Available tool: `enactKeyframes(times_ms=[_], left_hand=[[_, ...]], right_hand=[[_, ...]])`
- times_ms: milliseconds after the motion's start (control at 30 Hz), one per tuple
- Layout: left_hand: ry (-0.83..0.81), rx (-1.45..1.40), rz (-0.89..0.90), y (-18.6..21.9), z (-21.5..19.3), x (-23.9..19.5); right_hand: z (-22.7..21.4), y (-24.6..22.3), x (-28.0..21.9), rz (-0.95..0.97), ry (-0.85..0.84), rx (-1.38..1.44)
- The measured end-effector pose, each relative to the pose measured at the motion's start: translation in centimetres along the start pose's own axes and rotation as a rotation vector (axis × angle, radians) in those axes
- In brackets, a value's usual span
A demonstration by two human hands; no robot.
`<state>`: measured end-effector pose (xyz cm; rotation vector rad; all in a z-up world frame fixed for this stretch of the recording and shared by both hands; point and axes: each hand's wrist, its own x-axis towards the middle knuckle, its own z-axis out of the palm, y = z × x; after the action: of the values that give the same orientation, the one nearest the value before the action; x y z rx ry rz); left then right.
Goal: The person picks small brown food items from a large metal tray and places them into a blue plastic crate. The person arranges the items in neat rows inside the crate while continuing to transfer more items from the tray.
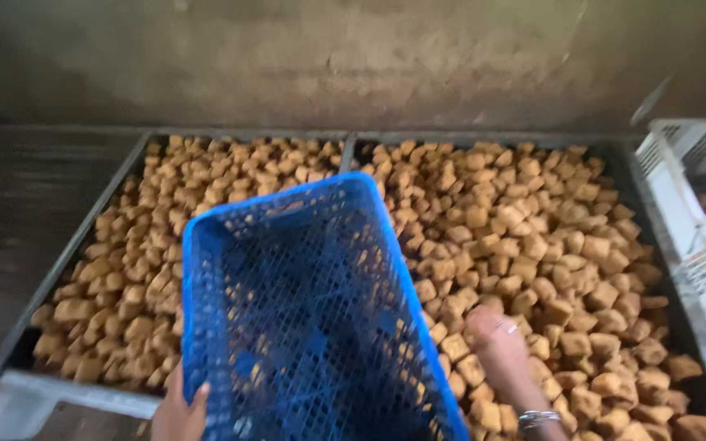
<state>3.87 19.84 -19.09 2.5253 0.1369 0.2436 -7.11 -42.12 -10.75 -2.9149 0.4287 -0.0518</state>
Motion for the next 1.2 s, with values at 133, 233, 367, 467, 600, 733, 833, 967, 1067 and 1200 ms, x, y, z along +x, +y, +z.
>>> enactKeyframes(times_ms=[133, 233, 367, 467, 600, 733, 833, 967, 1067, 1200], left_hand=[[0.067, -0.355, 0.458, -0.2, 1.3, 2.6], [0.087, -0.458, 0.385, -0.7, 0.8, 3.2], [0.035, -0.282, 0.143, -2.9, -0.7, 1.5], [-0.056, -0.387, 0.213, -2.0, 1.2, 3.9], [-0.226, -0.587, 0.333, -3.2, -0.6, 5.1], [-0.294, -0.557, 0.326, -3.1, -1.7, 5.4], [-0.297, -0.563, 0.329, -2.0, -2.3, 5.2], [-0.311, -0.583, 0.35, 0.0, -1.9, 5.5], [-0.285, -0.591, 0.369, 0.3, -2.2, 6.4], [-0.381, -0.623, 0.403, -0.8, -2.3, 6.6]], right_hand=[[3.9, 3.3, 0.5, -0.054, 0.284, 0.005], [4.8, 6.4, 2.1, 0.336, 0.1, 0.711], [6.0, 9.5, -0.5, 0.356, -0.033, 1.648], [1.6, 13.0, -0.5, 0.422, -0.029, 1.47], [-7.6, 19.0, 0.3, -0.178, 0.693, 1.239], [-8.4, 22.2, -1.5, 0.386, 0.574, 1.433], [-3.7, 21.2, -2.5, 0.357, 0.395, 1.027], [4.6, 18.1, -5.9, 0.31, 0.254, 0.521], [7.6, 15.3, -5.0, 0.084, 0.298, 0.283], [6.6, 13.9, -5.9, 0.19, 0.076, 0.193]])
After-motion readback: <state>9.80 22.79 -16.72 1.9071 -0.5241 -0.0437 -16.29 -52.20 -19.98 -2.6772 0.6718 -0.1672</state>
